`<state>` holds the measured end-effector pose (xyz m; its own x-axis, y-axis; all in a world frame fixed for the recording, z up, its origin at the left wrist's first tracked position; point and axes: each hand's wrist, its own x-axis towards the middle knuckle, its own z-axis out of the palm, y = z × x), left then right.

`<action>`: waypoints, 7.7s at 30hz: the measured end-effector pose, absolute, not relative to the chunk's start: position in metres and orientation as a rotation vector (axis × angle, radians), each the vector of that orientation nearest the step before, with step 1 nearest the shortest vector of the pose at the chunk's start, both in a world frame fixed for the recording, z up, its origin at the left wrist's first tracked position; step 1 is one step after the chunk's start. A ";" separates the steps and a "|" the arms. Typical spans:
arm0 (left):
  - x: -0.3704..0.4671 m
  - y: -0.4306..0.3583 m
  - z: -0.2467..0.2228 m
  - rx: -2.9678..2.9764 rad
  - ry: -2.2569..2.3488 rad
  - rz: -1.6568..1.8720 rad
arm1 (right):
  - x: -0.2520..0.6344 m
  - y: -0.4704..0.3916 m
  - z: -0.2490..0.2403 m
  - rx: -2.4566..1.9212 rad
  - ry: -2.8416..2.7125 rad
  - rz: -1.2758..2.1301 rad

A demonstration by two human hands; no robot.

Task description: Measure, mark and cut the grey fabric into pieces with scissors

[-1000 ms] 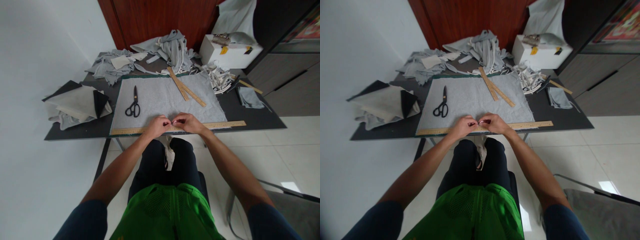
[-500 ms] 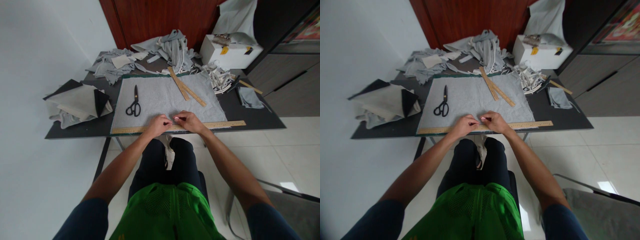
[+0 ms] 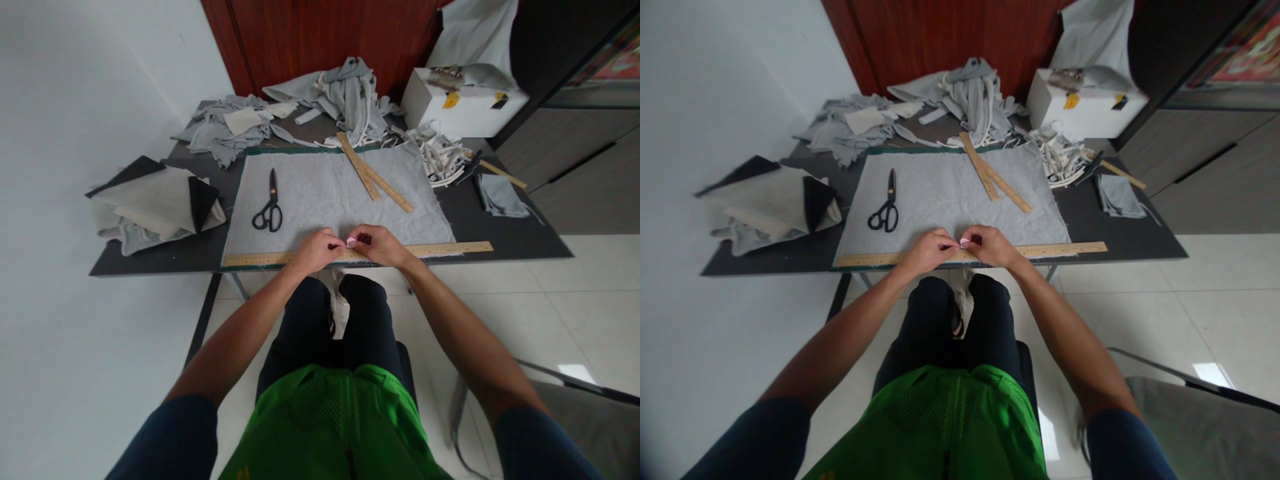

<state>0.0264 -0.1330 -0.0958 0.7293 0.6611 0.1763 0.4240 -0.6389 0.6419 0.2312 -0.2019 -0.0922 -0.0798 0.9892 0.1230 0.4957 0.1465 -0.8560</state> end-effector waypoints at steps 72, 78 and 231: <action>0.031 -0.128 -0.092 2.344 0.864 0.524 | 0.232 -0.204 -0.094 -1.518 -1.512 0.693; 0.036 -0.123 -0.084 2.395 0.871 0.436 | 0.262 -0.218 -0.088 -1.572 -1.460 0.621; 0.011 -0.122 -0.072 2.329 1.169 0.192 | 0.208 -0.195 -0.097 -1.492 -1.357 0.819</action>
